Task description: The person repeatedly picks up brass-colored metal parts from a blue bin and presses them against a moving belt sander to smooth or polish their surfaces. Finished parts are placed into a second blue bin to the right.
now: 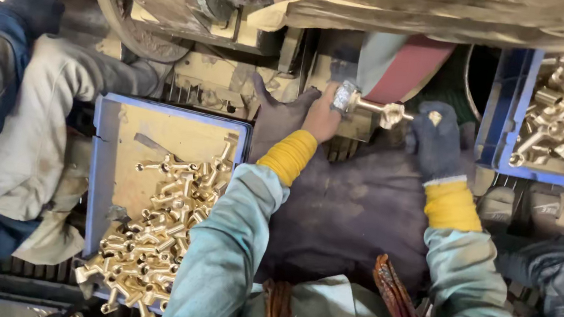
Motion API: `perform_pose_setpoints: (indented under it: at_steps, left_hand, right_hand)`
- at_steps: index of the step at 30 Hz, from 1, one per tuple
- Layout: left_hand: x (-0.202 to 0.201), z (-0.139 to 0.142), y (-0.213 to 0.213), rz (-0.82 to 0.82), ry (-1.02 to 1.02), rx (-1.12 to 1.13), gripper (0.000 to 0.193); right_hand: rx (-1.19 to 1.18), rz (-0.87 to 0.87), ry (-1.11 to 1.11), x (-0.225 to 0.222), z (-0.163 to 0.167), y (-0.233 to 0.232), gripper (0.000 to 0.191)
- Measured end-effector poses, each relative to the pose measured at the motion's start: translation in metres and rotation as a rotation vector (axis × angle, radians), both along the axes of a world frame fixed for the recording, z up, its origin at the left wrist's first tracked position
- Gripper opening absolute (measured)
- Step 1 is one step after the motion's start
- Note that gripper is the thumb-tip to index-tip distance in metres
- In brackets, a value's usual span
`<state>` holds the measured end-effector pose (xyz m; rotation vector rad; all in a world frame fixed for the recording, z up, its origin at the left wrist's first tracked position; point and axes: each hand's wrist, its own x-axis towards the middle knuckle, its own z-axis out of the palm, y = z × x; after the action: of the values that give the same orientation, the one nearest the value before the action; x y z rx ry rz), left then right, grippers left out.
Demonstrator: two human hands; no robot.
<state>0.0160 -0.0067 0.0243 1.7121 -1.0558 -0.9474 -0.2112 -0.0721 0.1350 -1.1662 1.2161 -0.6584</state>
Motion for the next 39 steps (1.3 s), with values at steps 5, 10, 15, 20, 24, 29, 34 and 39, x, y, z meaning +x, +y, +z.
perform_pose_setpoints:
  at_steps: [5,10,15,20,24,29,34,39]
  left_hand:
    - [-0.01,0.007,0.007,0.053,-0.01,-0.06,0.043]
    - [-0.014,-0.005,-0.002,0.106,0.051,-0.019,0.046]
    - [-0.019,-0.017,-0.009,0.164,0.145,0.077,0.035]
    - [-0.023,-0.015,-0.018,0.262,0.557,0.223,0.042]
    - [-0.024,-0.01,-0.028,0.296,0.814,0.242,0.052]
    - [-0.023,-0.006,-0.02,0.201,0.729,0.39,0.054]
    - [-0.015,-0.007,0.013,-0.01,-0.007,-0.138,0.052]
    - [-0.007,0.001,0.018,0.0,0.047,-0.084,0.048]
  right_hand:
    - [-0.069,-0.019,-0.051,-0.006,-0.008,0.006,0.026]
    - [0.148,-0.046,0.047,0.005,-0.005,-0.009,0.02]
    - [0.257,0.006,0.119,0.014,-0.001,-0.022,0.021]
    - [0.341,0.04,0.162,0.024,-0.002,-0.036,0.018]
    - [0.405,0.053,0.165,0.038,-0.003,-0.054,0.016]
    - [0.349,0.022,0.049,0.022,0.002,-0.041,0.014]
    - [0.13,-0.026,-0.089,-0.007,-0.003,0.003,0.013]
    - [-0.239,0.008,-0.074,-0.005,-0.011,0.007,0.037]
